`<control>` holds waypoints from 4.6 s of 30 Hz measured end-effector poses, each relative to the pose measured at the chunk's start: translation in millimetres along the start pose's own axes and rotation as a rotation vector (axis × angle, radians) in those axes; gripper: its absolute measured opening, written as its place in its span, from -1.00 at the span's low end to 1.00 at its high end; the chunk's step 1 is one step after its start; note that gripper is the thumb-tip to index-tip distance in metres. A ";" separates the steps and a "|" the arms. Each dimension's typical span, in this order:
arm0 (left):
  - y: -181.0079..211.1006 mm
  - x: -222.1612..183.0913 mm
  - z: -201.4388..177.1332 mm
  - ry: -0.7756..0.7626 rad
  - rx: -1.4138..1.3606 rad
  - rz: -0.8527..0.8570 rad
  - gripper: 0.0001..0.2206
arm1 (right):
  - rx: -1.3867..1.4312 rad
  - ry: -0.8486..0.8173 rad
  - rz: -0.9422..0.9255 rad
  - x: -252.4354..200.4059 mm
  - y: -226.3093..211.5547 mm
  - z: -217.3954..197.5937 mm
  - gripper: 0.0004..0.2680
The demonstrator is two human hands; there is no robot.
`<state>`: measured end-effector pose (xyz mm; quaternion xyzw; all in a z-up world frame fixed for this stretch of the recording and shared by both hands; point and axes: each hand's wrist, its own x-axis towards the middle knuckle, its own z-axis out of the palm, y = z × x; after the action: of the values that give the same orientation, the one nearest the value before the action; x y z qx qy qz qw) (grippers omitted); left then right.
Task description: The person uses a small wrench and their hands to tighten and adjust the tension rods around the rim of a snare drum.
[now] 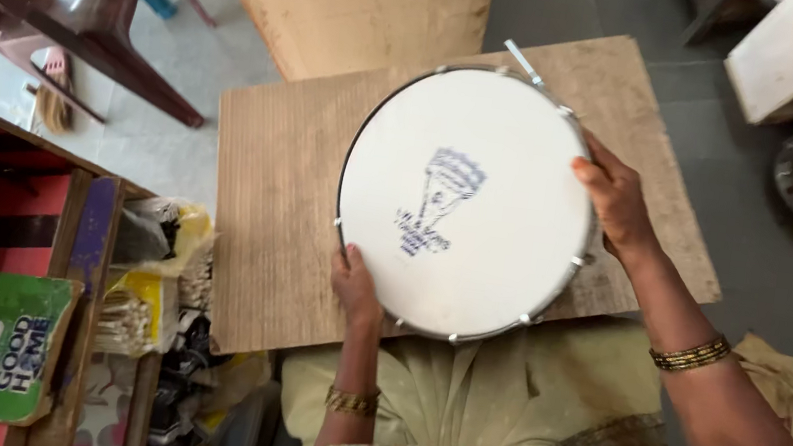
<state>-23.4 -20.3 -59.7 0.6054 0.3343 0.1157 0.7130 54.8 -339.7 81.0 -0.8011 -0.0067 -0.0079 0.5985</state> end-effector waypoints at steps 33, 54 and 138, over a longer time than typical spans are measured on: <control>265.1 -38.7 45.8 -0.465 0.728 0.910 -0.66 | -0.381 -0.193 -0.325 24.1 -29.2 -32.2 -0.73; 254.6 -34.7 79.5 -0.484 0.623 0.967 -0.69 | -1.215 0.180 0.215 -21.5 224.8 -74.9 -0.83; 230.4 -29.8 97.5 -0.185 0.561 1.011 -0.69 | 0.171 -0.490 -0.217 -78.6 -161.1 41.8 -0.93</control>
<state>69.6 -58.5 171.3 0.8629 -0.0418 0.2952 0.4081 -26.8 -254.1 222.0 -0.7204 -0.2373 0.1226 0.6400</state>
